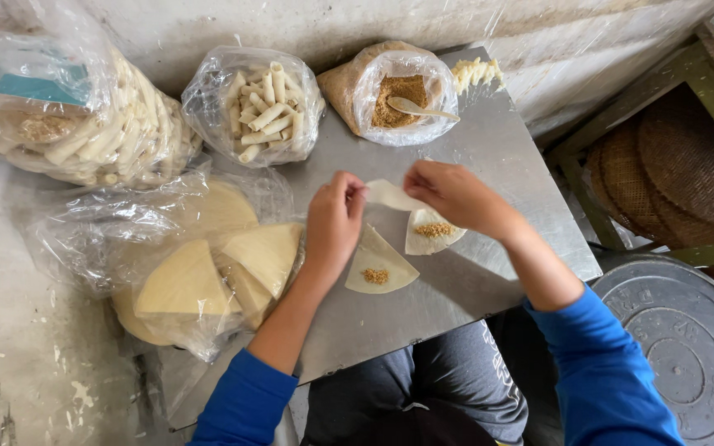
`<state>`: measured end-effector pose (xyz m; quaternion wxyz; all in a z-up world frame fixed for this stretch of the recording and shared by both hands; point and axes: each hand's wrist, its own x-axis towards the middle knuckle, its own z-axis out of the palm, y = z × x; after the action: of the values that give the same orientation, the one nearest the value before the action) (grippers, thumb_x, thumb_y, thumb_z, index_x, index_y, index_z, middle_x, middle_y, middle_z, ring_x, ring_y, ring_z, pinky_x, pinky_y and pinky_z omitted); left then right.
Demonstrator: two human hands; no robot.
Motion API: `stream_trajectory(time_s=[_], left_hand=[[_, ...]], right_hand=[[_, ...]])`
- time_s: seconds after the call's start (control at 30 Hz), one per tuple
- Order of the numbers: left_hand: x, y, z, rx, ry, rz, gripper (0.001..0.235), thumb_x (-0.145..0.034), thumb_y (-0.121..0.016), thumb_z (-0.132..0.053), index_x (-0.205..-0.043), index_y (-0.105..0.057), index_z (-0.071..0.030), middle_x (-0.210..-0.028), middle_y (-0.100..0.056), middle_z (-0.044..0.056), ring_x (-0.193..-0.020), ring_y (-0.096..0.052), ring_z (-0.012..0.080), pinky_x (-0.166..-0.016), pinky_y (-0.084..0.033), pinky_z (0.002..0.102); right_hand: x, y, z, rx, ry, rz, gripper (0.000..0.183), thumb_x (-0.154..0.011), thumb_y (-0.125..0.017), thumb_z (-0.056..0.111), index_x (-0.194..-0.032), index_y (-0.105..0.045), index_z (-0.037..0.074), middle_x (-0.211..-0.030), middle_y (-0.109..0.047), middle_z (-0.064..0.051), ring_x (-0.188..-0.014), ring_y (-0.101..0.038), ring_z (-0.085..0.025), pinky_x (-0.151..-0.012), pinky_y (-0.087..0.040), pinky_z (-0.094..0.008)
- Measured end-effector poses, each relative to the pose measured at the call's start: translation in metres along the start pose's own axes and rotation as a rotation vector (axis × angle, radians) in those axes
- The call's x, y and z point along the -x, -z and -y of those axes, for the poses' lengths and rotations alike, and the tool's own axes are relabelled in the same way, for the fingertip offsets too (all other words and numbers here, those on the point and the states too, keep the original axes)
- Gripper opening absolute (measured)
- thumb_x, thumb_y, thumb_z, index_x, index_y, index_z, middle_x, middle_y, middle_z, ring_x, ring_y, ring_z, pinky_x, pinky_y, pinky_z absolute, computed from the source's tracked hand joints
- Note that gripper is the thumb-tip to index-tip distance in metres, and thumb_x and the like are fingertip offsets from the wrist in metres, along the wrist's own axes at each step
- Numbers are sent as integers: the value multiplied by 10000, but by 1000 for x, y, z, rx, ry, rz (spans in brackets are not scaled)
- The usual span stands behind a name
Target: The person places a granular filling onto triangular dough sheets using a small spoon, then folds each sheet into a cone-shaped wrap. The person repeats this process for several wraps, stacking the finished items on the metal table.
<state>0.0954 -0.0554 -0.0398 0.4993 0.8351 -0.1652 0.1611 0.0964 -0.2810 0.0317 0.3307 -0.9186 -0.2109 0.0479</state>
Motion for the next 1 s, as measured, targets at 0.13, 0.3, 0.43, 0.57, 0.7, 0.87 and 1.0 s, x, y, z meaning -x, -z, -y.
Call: stream_trajectory(time_s=[0.13, 0.3, 0.43, 0.57, 0.7, 0.87, 1.0], left_hand=[[17, -11, -36, 20, -67, 110, 152, -912, -731, -126, -952, -587, -97, -800, -702, 14, -754, -666, 211, -719, -477, 414], [38, -19, -59, -98, -137, 165, 167, -865, -748, -110, -944, -601, -127, -763, -691, -17, -779, -618, 225, -750, -419, 407], [36, -22, -54, -178, -160, 160, 180, -846, -760, -118, -929, -600, -128, -763, -679, -13, -792, -600, 234, -762, -412, 413], [38, -23, -52, -225, -219, 155, 156, -854, -750, -117, -915, -608, -136, -811, -681, -15, -808, -601, 230, -769, -415, 407], [34, -17, -55, -277, -229, 147, 153, -845, -764, -164, -888, -622, -130, -827, -653, 24, -808, -595, 252, -751, -421, 406], [31, 10, -62, -340, -140, 186, 108, -904, -715, -145, -927, -618, -104, -860, -644, 55, -842, -615, 255, -790, -452, 414], [46, 37, -69, -389, -80, 175, 105, -945, -676, -146, -959, -592, -86, -894, -643, 67, -862, -625, 271, -797, -465, 431]], right_hand=[[36, 31, -8, 12, -44, 100, 179, -914, -677, 196, -1023, -733, 66, -930, -771, -84, -833, -747, -249, -721, -569, -374], [52, 27, -23, -1, -72, 90, 168, -911, -698, 193, -1010, -745, 65, -916, -762, -81, -804, -716, -258, -723, -553, -373], [51, 19, -33, -8, -31, 71, 159, -915, -690, 181, -1014, -742, 67, -934, -756, -71, -831, -703, -262, -742, -543, -368], [49, 14, -32, 42, -55, 53, 145, -913, -711, 187, -997, -764, 83, -931, -726, -75, -822, -687, -270, -738, -533, -379], [53, 14, -27, 17, -47, -14, 162, -899, -709, 168, -1017, -780, 84, -948, -709, -80, -805, -684, -267, -721, -532, -381], [71, 1, -10, 74, -112, -253, 140, -940, -708, 167, -1012, -744, 52, -941, -695, -100, -770, -699, -251, -681, -549, -363], [82, -17, 2, 90, -110, -331, 143, -937, -718, 158, -1001, -710, 31, -925, -694, -96, -776, -708, -241, -683, -560, -351]])
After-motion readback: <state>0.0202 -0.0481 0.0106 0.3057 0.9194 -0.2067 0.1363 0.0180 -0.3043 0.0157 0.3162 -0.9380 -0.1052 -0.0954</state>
